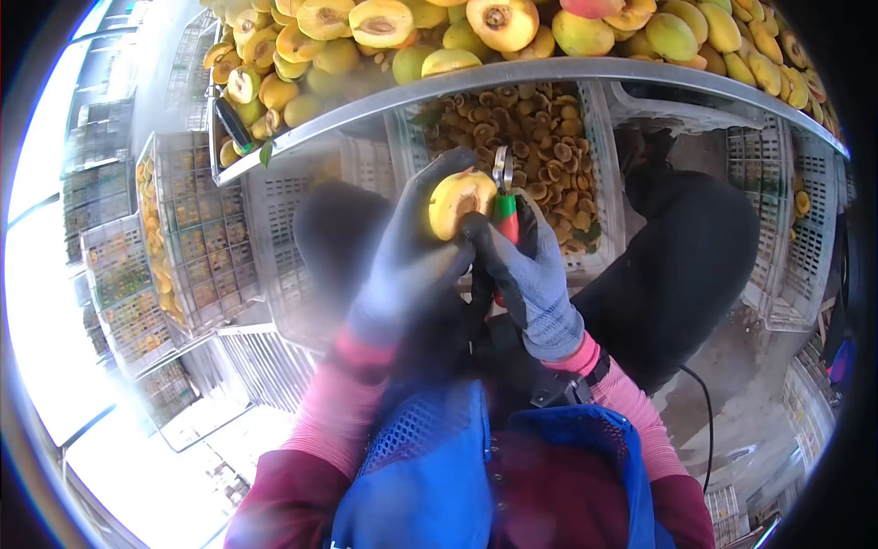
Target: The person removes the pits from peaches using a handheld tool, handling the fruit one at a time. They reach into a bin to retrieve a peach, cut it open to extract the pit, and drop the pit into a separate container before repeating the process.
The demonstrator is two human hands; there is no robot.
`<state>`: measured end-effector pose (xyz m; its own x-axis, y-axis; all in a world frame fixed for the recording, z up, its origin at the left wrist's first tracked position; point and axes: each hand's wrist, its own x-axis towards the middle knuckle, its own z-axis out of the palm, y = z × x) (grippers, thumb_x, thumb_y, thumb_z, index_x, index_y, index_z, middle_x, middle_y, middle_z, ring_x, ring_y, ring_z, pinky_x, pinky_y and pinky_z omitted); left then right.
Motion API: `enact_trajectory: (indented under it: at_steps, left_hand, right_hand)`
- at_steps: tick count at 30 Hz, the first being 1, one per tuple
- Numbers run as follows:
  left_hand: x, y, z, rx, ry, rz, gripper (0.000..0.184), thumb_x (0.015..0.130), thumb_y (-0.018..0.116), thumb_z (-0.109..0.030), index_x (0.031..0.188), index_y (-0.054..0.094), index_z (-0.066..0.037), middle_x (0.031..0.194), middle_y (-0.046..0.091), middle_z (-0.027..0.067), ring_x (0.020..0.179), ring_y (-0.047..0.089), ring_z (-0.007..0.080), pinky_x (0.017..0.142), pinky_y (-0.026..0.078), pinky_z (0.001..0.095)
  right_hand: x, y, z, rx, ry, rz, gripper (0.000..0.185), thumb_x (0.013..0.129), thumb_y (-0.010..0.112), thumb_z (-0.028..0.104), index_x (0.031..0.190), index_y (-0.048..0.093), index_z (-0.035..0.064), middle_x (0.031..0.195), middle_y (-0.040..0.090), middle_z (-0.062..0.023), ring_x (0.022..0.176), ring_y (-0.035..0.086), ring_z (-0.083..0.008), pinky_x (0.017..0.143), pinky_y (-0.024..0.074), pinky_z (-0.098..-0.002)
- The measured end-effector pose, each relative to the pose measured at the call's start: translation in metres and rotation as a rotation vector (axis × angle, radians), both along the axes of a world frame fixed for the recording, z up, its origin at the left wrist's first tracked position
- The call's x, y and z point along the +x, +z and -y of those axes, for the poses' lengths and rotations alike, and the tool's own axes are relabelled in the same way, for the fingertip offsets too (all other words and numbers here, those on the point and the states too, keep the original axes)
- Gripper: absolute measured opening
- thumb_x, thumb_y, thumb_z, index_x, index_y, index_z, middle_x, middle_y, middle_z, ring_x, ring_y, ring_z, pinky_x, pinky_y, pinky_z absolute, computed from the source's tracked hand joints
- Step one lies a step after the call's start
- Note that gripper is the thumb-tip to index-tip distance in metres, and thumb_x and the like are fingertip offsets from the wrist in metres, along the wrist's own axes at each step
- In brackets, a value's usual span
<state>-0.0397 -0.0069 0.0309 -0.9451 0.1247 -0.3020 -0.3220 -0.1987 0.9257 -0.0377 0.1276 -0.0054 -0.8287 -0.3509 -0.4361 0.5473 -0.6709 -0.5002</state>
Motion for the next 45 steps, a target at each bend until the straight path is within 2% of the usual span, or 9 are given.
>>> enact_trajectory:
  at_steps: [5,10,13,18,24,27,30,36,45]
  left_hand:
    - [0.007,0.000,-0.019,-0.338,0.190,-0.180,0.047,0.097,0.042,-0.036,0.126,0.047,0.000,0.115,0.055,0.0088,0.096,0.056,0.0156,0.089,0.042,0.0283]
    - [0.009,-0.014,-0.014,-0.422,0.243,-0.263,0.040,0.097,0.042,-0.034,0.115,0.050,0.001,0.101,0.057,0.0109,0.083,0.058,0.0152,0.069,0.048,0.0257]
    - [0.016,-0.018,-0.020,-0.711,0.224,-0.407,0.039,0.097,0.042,-0.036,0.108,0.055,0.000,0.095,0.059,0.0100,0.080,0.058,0.0135,0.064,0.048,0.0242]
    - [0.022,0.002,-0.043,-0.370,0.340,-0.134,0.043,0.097,0.043,-0.039,0.109,0.056,0.000,0.089,0.061,0.0083,0.080,0.058,0.0123,0.070,0.048,0.0245]
    - [0.018,-0.005,-0.050,-0.269,0.487,-0.073,0.039,0.097,0.043,-0.034,0.103,0.061,0.001,0.090,0.062,0.0066,0.081,0.059,0.0123,0.072,0.047,0.0241]
    - [0.019,-0.008,-0.049,-0.218,0.456,-0.051,0.038,0.097,0.043,-0.032,0.101,0.061,0.001,0.089,0.062,0.0067,0.079,0.058,0.0120,0.071,0.046,0.0236]
    - [0.019,-0.013,-0.043,-0.353,0.366,-0.126,0.035,0.096,0.045,-0.029,0.100,0.061,0.002,0.087,0.062,0.0072,0.078,0.058,0.0116,0.070,0.046,0.0235]
    - [0.019,-0.007,-0.040,-0.389,0.255,-0.170,0.029,0.094,0.048,-0.024,0.095,0.061,0.002,0.083,0.061,0.0076,0.075,0.057,0.0118,0.068,0.046,0.0249]
    - [0.012,-0.016,-0.025,-0.447,0.007,-0.257,0.023,0.092,0.050,-0.020,0.093,0.061,0.001,0.075,0.061,0.0054,0.069,0.056,0.0111,0.066,0.046,0.0264]
  right_hand:
    - [0.013,-0.004,-0.008,-0.018,0.059,-0.076,0.032,0.086,0.057,0.002,0.116,0.048,0.0014,0.093,0.056,-0.0052,0.069,0.055,-0.0095,0.058,0.0451,-0.0227]
    - [0.028,-0.010,-0.019,1.102,-0.007,-1.133,0.032,0.081,0.059,0.001,0.112,0.051,0.0025,0.093,0.054,-0.0144,0.068,0.056,-0.0254,0.057,0.0447,-0.0315]
    - [0.030,0.015,-0.025,1.181,0.044,-1.045,0.024,0.082,0.057,0.006,0.105,0.052,0.0024,0.086,0.055,-0.0199,0.070,0.056,-0.0352,0.057,0.0441,-0.0379]
    - [0.036,0.016,-0.027,0.890,0.119,-0.655,0.016,0.083,0.055,0.011,0.096,0.050,0.0021,0.076,0.056,-0.0222,0.072,0.056,-0.0401,0.060,0.0432,-0.0438]
    - [0.034,0.017,-0.028,1.120,0.115,-0.825,0.019,0.083,0.058,0.015,0.095,0.050,0.0028,0.076,0.057,-0.0207,0.071,0.058,-0.0394,0.060,0.0443,-0.0440]
    - [0.036,0.012,-0.033,1.182,0.211,-0.876,0.041,0.086,0.056,0.016,0.119,0.046,-0.0064,0.086,0.059,-0.0237,0.074,0.058,-0.0403,0.062,0.0454,-0.0421]
    - [0.036,0.015,-0.031,1.069,0.236,-0.719,0.021,0.086,0.056,0.018,0.098,0.051,0.0024,0.076,0.058,-0.0217,0.074,0.059,-0.0386,0.062,0.0454,-0.0430]
    - [0.048,0.007,-0.032,0.967,0.218,-0.703,0.029,0.087,0.055,0.018,0.110,0.051,0.0008,0.074,0.058,-0.0190,0.072,0.059,-0.0345,0.065,0.0463,-0.0388]
    - [0.042,0.005,-0.042,-0.356,0.586,0.320,0.046,0.095,0.039,0.049,0.098,0.053,0.0051,0.053,0.040,0.0009,0.032,0.034,-0.0071,0.026,0.0284,-0.0225]
